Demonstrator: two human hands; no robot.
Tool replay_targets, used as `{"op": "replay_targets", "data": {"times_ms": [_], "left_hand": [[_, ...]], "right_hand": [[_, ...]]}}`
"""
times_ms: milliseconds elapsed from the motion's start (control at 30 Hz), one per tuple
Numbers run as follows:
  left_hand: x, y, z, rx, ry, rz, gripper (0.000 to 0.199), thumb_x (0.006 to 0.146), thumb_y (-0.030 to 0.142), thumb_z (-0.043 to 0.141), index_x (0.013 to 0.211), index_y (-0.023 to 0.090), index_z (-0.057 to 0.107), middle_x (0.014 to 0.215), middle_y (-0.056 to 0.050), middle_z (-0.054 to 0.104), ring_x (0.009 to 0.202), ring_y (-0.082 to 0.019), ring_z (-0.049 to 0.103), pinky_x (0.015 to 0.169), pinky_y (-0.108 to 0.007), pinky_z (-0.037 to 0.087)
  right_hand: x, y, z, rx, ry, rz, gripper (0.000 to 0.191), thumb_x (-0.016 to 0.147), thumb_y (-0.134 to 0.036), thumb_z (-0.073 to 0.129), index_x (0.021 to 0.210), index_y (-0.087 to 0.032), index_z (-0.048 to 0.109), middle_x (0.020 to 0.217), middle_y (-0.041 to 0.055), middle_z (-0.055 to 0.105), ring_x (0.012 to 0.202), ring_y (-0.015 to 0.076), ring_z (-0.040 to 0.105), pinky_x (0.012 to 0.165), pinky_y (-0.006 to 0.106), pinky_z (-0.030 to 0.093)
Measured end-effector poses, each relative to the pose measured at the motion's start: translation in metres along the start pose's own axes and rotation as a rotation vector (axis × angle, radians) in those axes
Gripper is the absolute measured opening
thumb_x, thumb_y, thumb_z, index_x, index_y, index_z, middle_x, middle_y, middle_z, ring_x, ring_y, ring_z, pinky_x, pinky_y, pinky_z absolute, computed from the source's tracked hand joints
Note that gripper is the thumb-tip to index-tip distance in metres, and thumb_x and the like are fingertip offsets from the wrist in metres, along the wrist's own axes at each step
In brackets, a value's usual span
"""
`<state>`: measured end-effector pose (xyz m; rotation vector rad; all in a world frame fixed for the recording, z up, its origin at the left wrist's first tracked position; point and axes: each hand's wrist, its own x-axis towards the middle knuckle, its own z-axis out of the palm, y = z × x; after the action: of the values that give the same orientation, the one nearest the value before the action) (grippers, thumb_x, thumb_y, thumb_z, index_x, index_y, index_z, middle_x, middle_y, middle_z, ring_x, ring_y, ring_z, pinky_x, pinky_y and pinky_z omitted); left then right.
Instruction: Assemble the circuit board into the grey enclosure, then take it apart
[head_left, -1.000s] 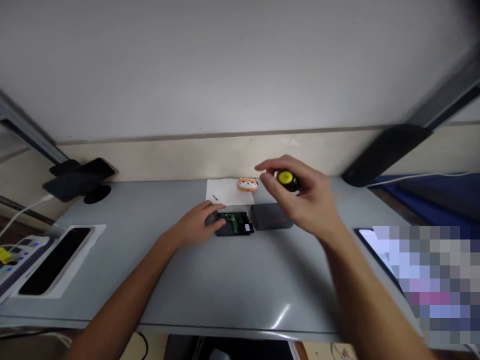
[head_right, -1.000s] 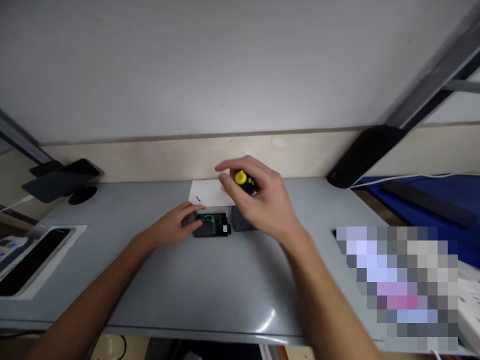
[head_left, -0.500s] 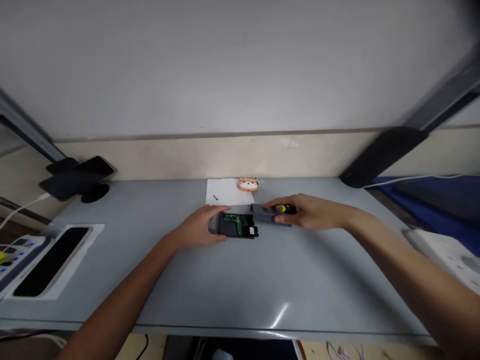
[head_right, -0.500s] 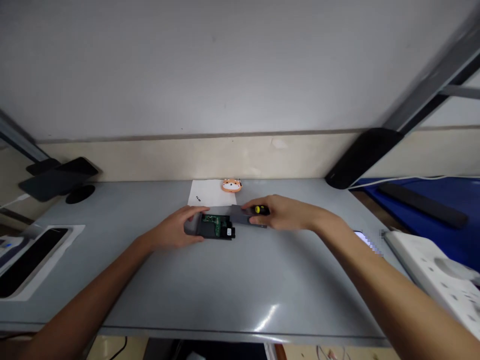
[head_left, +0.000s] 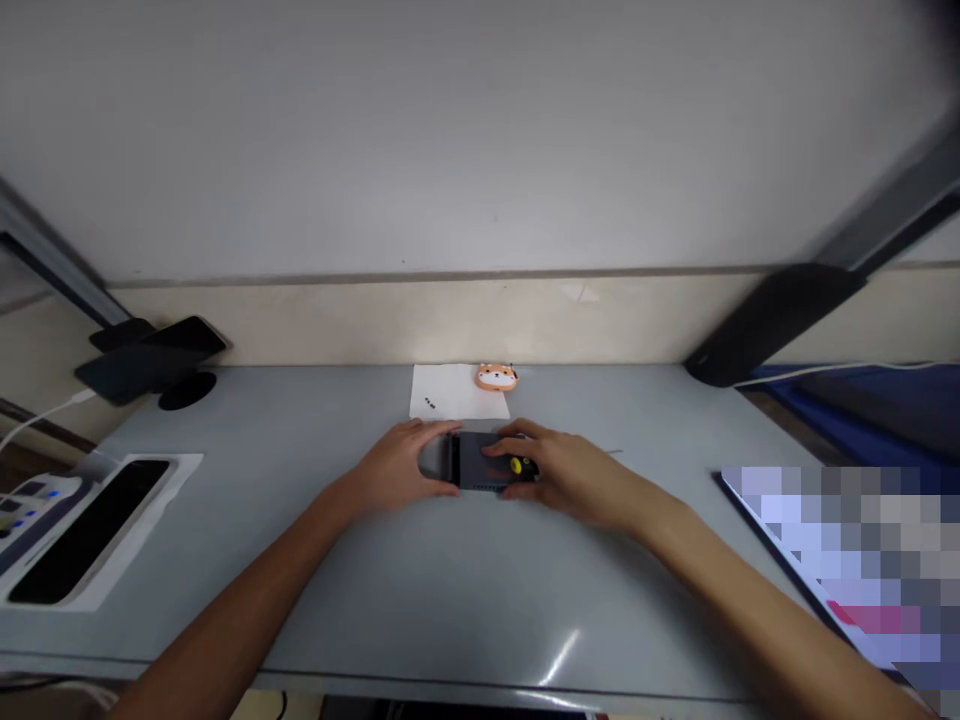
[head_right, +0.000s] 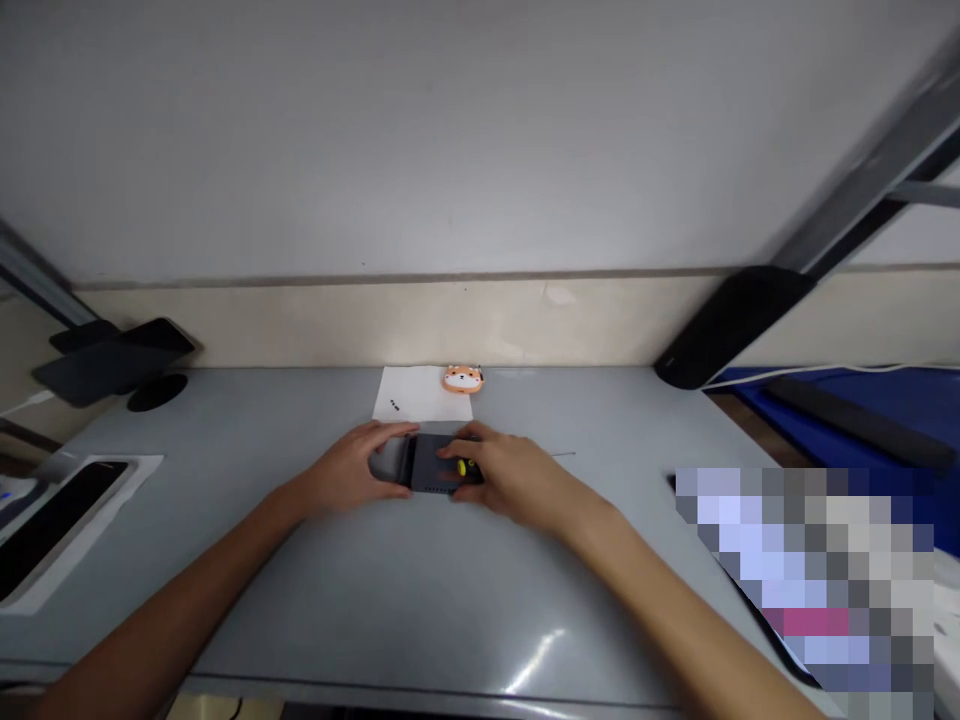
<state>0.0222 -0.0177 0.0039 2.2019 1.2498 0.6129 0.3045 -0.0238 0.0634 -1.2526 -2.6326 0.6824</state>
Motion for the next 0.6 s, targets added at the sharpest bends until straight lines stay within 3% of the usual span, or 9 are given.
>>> {"op": "replay_targets", "data": {"times_ms": [267,467,600], "left_hand": [[0.003,0.002,-0.003,0.02,0.005,-0.033,0.093,0.065,0.043,0.094,0.148,0.036,0.053,0.138,-0.005,0.065,0.121,-0.031,0.062,0.101,-0.046,0.052],[0.002,0.0,-0.002,0.077,0.003,-0.022,0.096,0.064,0.045,0.095,0.149,0.035,0.052,0.138,-0.006,0.065,0.127,-0.033,0.06,0.105,-0.047,0.051],[0.001,0.003,-0.005,0.091,-0.033,-0.002,0.089,0.067,0.046,0.093,0.147,0.038,0.053,0.141,-0.003,0.064,0.132,-0.033,0.057,0.11,-0.048,0.048]], "right_hand": [[0.027,0.009,0.005,0.141,0.006,-0.079,0.041,0.084,-0.032,0.075,0.126,-0.032,0.07,0.127,0.0052,0.066,0.096,0.0221,0.069,0.09,0.037,0.053],[0.023,0.013,0.015,0.172,0.091,-0.069,0.03,0.083,-0.036,0.076,0.112,-0.031,0.073,0.13,0.0048,0.065,0.09,0.0204,0.069,0.08,0.035,0.055],[0.018,0.009,0.019,0.147,0.111,-0.082,0.029,0.086,-0.043,0.074,0.113,-0.033,0.072,0.135,0.0043,0.064,0.092,0.0215,0.07,0.083,0.038,0.055]]}}
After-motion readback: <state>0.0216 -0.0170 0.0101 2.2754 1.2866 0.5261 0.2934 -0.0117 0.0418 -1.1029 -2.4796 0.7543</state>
